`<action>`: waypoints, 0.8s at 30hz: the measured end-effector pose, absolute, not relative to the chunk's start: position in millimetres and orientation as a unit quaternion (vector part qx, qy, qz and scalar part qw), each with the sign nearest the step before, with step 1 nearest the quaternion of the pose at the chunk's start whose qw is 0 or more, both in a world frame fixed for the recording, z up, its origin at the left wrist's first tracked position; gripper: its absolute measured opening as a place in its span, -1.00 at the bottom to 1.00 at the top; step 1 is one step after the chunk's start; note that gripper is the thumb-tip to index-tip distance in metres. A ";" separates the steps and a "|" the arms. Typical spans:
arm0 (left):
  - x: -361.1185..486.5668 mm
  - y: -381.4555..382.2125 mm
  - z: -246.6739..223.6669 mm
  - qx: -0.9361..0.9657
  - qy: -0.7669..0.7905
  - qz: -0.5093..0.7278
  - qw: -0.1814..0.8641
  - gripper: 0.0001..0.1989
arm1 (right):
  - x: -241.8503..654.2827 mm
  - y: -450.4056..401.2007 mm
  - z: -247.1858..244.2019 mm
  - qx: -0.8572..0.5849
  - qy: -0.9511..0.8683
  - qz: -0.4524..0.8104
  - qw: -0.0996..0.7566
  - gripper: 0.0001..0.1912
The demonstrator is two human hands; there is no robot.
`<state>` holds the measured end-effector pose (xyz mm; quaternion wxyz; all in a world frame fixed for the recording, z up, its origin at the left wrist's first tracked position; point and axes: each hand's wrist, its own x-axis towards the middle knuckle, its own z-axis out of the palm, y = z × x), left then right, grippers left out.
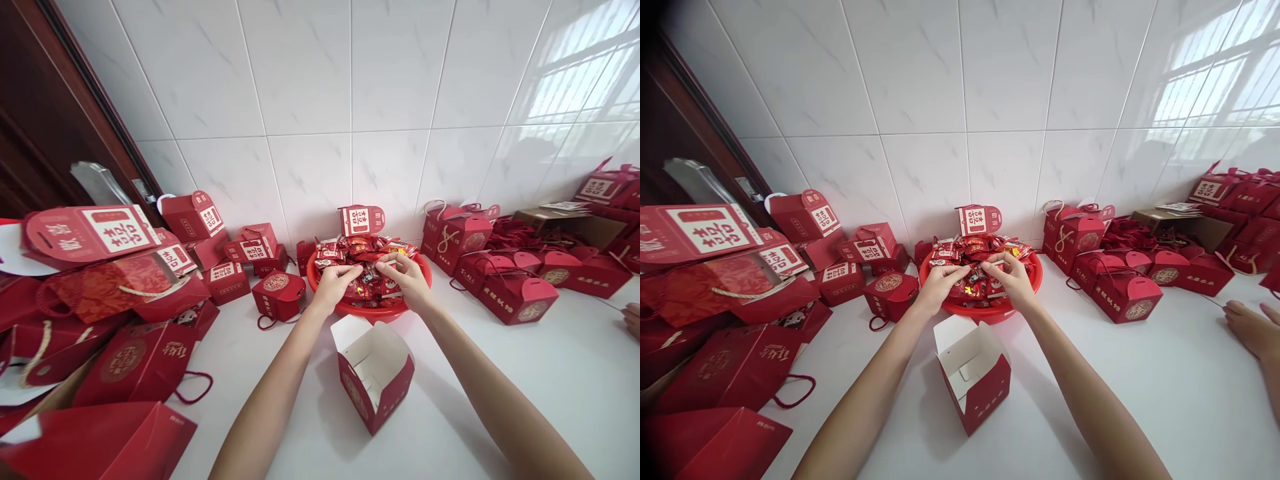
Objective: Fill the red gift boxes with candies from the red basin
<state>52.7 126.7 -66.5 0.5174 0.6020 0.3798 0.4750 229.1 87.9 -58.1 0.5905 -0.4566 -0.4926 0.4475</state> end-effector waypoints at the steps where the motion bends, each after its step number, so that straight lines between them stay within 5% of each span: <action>1: 52.3 126.3 -65.7 0.597 0.383 0.472 0.523 -0.57 | 229.3 87.0 -57.4 -0.457 -0.497 0.454 0.581 -0.53; 16: 32.3 116.5 -49.6 0.636 0.321 0.419 0.564 -0.52 | 232.9 95.0 -66.8 -0.441 -0.494 0.428 0.615 -0.51; 24: 1.3 73.1 4.4 0.850 0.246 0.063 0.462 -0.68 | 232.9 98.2 -69.3 -0.425 -0.519 0.408 0.619 -0.55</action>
